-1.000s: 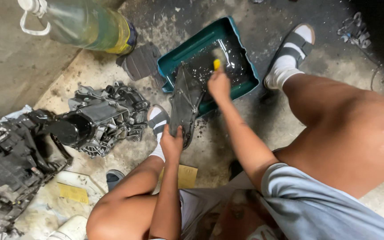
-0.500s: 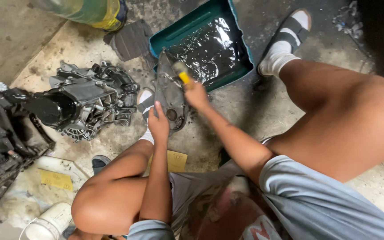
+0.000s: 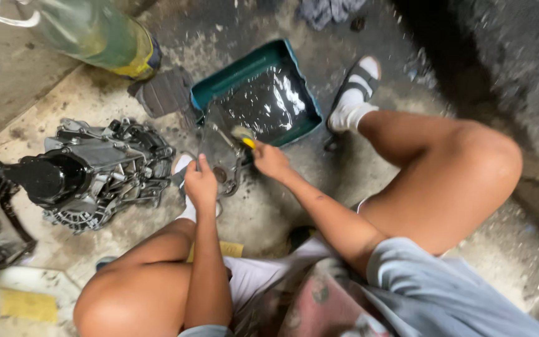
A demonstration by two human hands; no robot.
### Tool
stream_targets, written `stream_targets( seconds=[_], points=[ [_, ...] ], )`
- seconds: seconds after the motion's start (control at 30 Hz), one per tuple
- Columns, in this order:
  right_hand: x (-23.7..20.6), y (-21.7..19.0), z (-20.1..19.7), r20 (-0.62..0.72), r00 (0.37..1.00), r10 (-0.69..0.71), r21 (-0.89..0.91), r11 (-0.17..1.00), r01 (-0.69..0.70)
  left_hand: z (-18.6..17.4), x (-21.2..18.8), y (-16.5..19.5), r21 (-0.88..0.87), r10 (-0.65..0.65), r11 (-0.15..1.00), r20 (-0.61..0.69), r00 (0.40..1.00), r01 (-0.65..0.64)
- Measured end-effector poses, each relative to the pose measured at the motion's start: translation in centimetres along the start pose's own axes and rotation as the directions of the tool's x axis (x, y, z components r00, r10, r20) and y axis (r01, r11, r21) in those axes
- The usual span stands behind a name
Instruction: The person scrubs a flat metal part with a yellow-handled brush over a green tray containing liquid. The person repeatedly dips the brush into the liquid and scrubs different areas of the part, occasionally turning it over.
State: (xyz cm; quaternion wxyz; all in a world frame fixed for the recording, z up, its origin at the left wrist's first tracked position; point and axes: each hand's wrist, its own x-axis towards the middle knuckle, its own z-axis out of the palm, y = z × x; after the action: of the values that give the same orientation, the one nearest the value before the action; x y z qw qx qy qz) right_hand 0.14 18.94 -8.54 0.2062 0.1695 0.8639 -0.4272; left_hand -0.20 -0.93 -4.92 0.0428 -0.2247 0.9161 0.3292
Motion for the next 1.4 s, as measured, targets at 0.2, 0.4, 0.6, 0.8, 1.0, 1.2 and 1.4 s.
stream_targets(
  seconds=[0.2, 0.4, 0.6, 0.8, 1.0, 1.2, 1.4],
  points=[
    [3.0, 3.2, -7.3, -0.126, 0.988, -0.085, -0.175, 0.983, 0.062, -1.5, -0.7, 1.6, 0.098, 0.032, 0.995, 0.034, 0.999, -0.035],
    [5.5, 2.2, -11.6, 0.011, 1.000, 0.018, -0.435, 0.900, -0.012, -1.4, -1.0, 1.0, 0.077, 0.095, 0.992, 0.061, 0.994, -0.100],
    [7.2, 3.4, -9.8, -0.209, 0.972, -0.106, -0.550, 0.835, -0.027, -0.4, -0.6, -0.5, 0.048, 0.106, 0.993, 0.087, 0.991, -0.110],
    [6.4, 3.5, -5.7, -0.135, 0.988, -0.068, -0.603, 0.797, -0.028, -0.3, 0.4, 0.0, -0.042, 0.026, 0.999, 0.104, 0.994, -0.021],
    [6.2, 1.6, -3.7, 0.096, 0.991, 0.098, -0.004, 0.995, -0.098, -0.5, 0.4, 0.0, -0.050, -0.018, 0.999, 0.067, 0.998, 0.021],
    [2.2, -0.7, -1.3, 0.186, 0.974, -0.129, -0.052, 0.989, 0.141, 0.0, 0.4, -0.8, -0.060, 0.019, 0.998, 0.006, 1.000, -0.019],
    [-5.1, -2.0, 3.8, 0.202, 0.961, -0.187, -0.270, 0.933, 0.239, 0.3, 0.8, -0.7, -0.101, 0.001, 0.995, 0.009, 1.000, 0.000]
  ],
)
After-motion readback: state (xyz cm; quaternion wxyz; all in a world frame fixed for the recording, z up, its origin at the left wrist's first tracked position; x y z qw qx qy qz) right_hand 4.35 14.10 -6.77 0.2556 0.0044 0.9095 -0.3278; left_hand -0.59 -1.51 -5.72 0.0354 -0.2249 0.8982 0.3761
